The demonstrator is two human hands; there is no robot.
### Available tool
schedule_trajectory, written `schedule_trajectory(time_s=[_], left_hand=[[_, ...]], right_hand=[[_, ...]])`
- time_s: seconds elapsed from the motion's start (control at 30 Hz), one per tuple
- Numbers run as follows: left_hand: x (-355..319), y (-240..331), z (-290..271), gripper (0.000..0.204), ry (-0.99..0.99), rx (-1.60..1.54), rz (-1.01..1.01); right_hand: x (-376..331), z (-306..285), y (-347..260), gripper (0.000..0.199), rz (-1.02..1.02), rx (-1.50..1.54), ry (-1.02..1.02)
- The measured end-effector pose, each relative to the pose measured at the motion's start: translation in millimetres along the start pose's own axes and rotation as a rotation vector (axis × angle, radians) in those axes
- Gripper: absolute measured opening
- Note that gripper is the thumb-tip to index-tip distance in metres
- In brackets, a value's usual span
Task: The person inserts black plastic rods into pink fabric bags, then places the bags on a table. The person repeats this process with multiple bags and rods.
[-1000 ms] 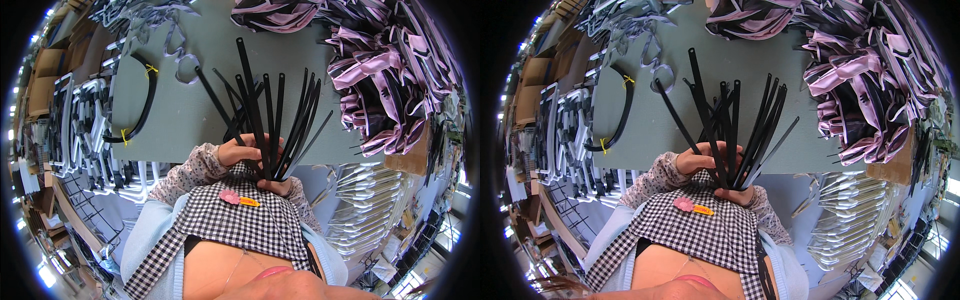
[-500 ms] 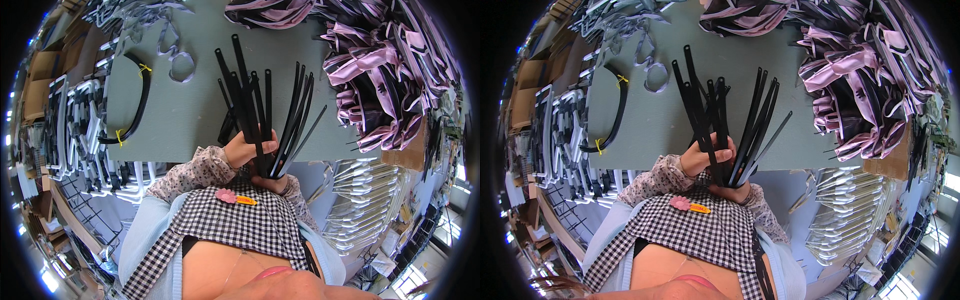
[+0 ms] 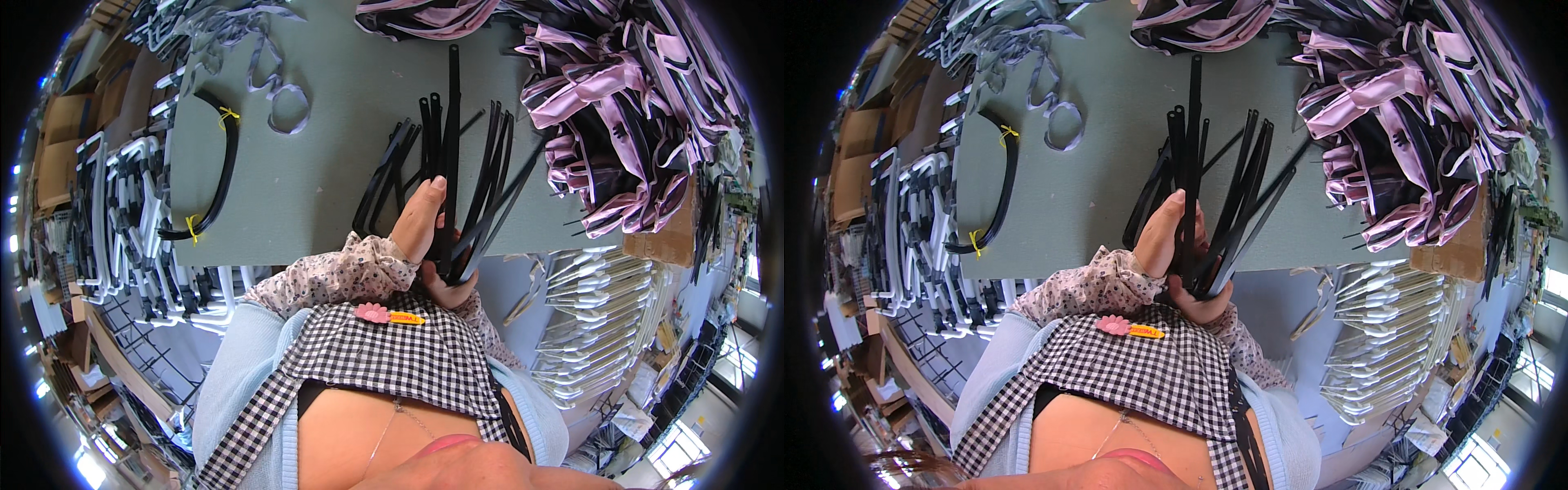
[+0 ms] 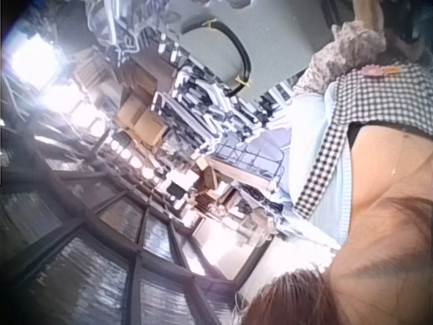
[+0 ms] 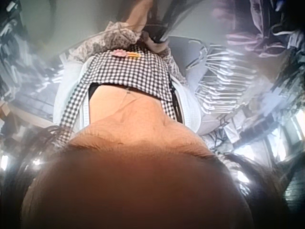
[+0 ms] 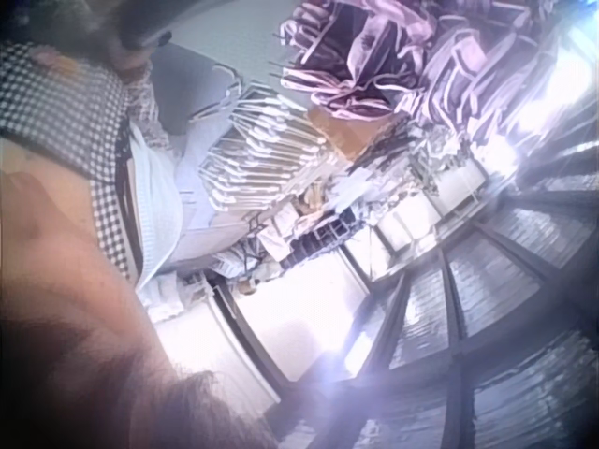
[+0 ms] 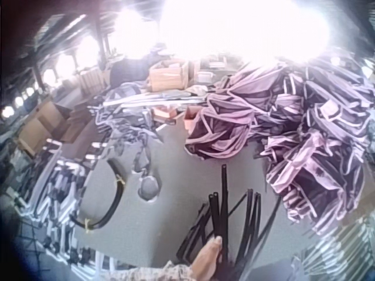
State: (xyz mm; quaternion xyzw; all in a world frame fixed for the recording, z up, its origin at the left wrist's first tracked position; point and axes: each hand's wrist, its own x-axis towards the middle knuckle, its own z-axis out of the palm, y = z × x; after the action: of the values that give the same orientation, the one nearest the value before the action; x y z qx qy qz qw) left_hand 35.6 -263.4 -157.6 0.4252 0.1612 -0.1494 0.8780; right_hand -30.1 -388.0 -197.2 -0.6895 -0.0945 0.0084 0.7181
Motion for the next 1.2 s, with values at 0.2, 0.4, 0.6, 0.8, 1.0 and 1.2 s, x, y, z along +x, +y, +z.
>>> schedule_trajectory(time_s=[0.2, 0.4, 0.6, 0.8, 1.0, 1.2], left_hand=[[5.0, 5.3, -9.1, 0.034, -0.167, 0.062, 0.007], [-9.0, 30.2, -5.2, 0.042, -0.154, -0.148, -0.233], [-4.0, 52.2, -11.2, 0.027, -0.2, 0.251, -0.177], [10.1, 102.7, -11.8, 0.031, -0.265, 0.373, -0.029], [9.8, 65.9, -29.4, 0.018, -0.217, 0.266, 0.092], [-2.1, 30.4, -27.4, 0.02, -0.164, 0.58, 0.134]], right_hand=[[-6.4, -1.6, 0.2, 0.056, 0.08, 0.186, 0.147], [-0.9, -8.6, -8.0, 0.05, 0.167, 0.283, 0.025], [36.0, -2.0, -28.4, 0.044, 0.248, 0.474, -0.396], [71.1, 8.5, -54.7, 0.046, 0.119, 0.359, -0.311], [55.5, 2.4, -41.3, 0.043, 0.254, 0.394, -0.151], [46.7, -12.9, -37.6, 0.03, 0.383, 0.434, -0.078]])
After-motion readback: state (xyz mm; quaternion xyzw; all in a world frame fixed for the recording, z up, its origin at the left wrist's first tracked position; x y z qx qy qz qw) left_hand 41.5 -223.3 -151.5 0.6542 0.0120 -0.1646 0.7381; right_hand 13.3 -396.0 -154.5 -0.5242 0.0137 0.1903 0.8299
